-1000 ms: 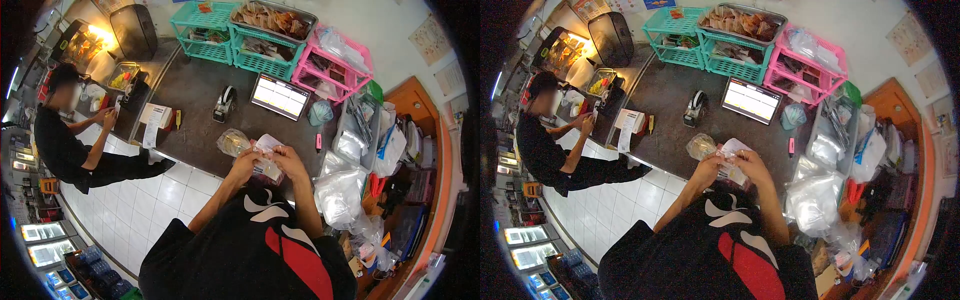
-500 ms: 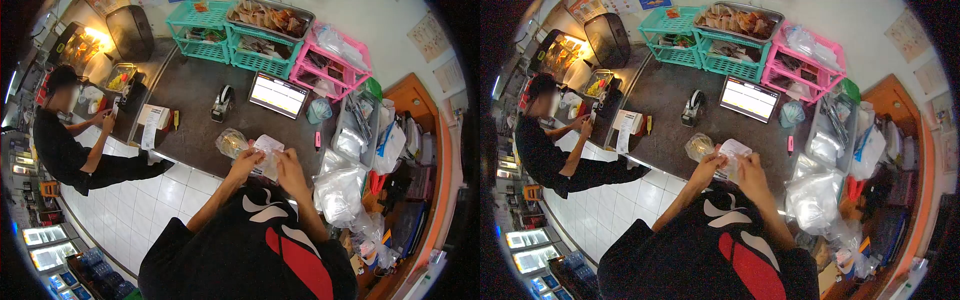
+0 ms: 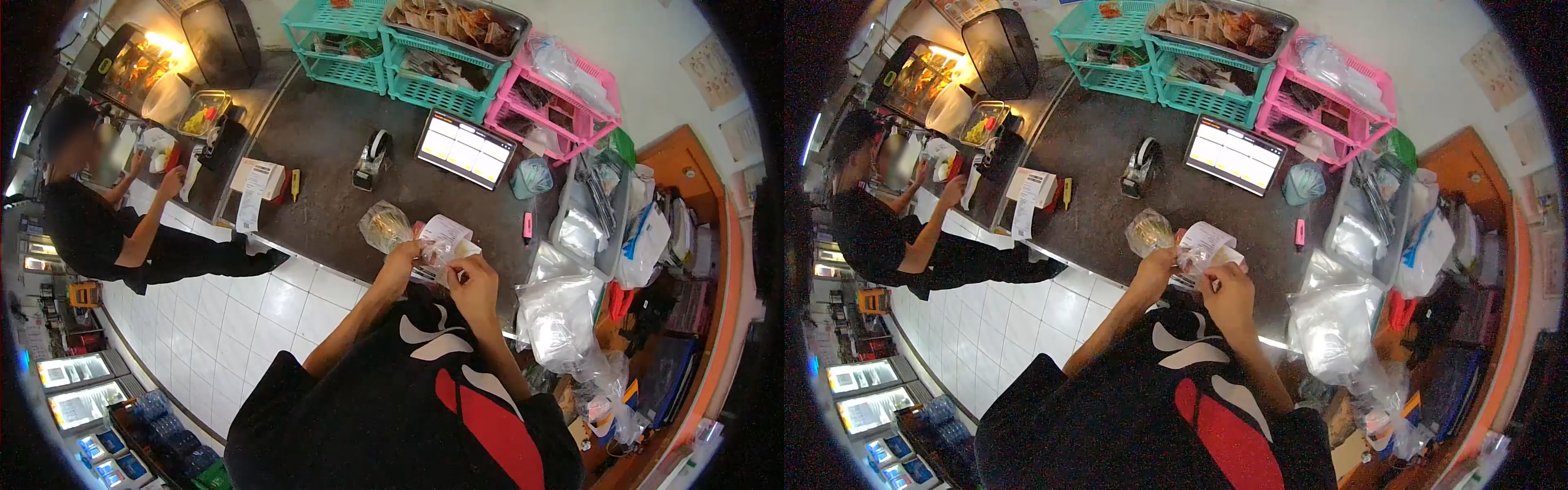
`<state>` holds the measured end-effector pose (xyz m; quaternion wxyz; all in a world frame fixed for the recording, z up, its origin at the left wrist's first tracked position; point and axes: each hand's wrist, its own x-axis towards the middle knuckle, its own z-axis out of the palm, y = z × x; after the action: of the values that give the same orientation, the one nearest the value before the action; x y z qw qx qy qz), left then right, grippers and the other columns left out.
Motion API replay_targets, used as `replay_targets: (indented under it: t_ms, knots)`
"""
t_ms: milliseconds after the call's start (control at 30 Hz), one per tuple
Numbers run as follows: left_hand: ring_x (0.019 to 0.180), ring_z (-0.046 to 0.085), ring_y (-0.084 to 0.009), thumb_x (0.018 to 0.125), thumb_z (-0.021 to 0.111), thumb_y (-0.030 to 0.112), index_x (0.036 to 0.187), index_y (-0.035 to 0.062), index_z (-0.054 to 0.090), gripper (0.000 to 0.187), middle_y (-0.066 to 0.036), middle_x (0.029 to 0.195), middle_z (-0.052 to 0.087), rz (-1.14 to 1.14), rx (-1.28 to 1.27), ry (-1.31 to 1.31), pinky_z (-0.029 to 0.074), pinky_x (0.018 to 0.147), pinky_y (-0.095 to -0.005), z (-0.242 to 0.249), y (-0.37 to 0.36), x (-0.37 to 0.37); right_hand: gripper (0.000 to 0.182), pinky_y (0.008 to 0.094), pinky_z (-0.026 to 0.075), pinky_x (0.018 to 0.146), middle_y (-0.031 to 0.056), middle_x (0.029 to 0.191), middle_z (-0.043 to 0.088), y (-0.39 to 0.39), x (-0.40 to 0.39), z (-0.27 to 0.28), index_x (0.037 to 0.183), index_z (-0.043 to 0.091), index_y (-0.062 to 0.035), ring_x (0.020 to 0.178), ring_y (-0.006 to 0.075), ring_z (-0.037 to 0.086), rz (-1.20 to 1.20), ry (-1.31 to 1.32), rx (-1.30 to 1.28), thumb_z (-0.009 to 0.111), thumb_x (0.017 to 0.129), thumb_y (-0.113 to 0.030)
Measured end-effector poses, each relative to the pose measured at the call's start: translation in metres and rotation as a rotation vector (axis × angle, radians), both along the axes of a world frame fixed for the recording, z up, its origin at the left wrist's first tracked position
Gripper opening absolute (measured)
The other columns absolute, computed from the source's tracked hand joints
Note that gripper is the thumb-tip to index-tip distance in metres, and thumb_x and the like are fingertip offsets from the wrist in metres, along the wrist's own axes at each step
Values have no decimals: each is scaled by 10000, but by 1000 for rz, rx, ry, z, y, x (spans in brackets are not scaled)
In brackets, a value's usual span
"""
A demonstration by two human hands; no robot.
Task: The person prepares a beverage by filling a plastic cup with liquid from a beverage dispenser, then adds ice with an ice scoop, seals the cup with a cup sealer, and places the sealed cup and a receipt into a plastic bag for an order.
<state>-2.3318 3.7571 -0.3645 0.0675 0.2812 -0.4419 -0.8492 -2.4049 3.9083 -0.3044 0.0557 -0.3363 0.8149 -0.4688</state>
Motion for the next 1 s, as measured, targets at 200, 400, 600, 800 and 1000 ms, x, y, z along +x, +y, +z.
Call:
replay_targets:
  t_ms: [200, 400, 600, 800, 1000]
  knots:
    - [852, 641, -210, 922, 406, 31, 1024, -75, 622, 261, -129, 967, 660, -160, -361, 1, 514, 797, -347, -9, -8, 15, 102, 292, 485, 564, 97, 774, 630, -15, -7, -22, 837, 686, -22, 611, 200, 617, 7, 28, 28, 712, 739, -20]
    - [700, 678, -277, 833, 546, 17, 931, -16, 662, 155, -179, 794, 677, -209, -918, -43, 502, 624, -394, 10, -15, 27, 125, 334, 429, 691, 59, 795, 638, -17, -16, -31, 867, 726, -91, 641, 191, 615, 80, -343, -10, 726, 743, -74]
    - [668, 647, -343, 764, 666, 132, 837, 54, 706, 115, -177, 715, 650, -232, -1217, -228, 499, 609, -398, 35, -22, 32, 132, 308, 459, 646, 70, 818, 642, -25, -16, -41, 876, 731, -85, 675, 183, 614, 108, -187, 105, 730, 745, -96]
    - [656, 648, -330, 752, 687, 166, 829, 45, 710, 145, -170, 732, 660, -182, -1109, -148, 507, 614, -377, 40, -29, 27, 133, 326, 470, 655, 77, 821, 646, -30, -22, -39, 855, 719, -53, 689, 214, 617, 191, -321, 60, 723, 748, -132]
    - [735, 668, -301, 721, 716, 113, 815, 30, 706, 125, -149, 802, 673, -160, -1305, -78, 522, 643, -353, 59, -31, 23, 104, 354, 485, 643, 98, 857, 639, -32, -27, -5, 826, 676, -35, 705, 250, 624, 257, -148, 224, 700, 744, -94]
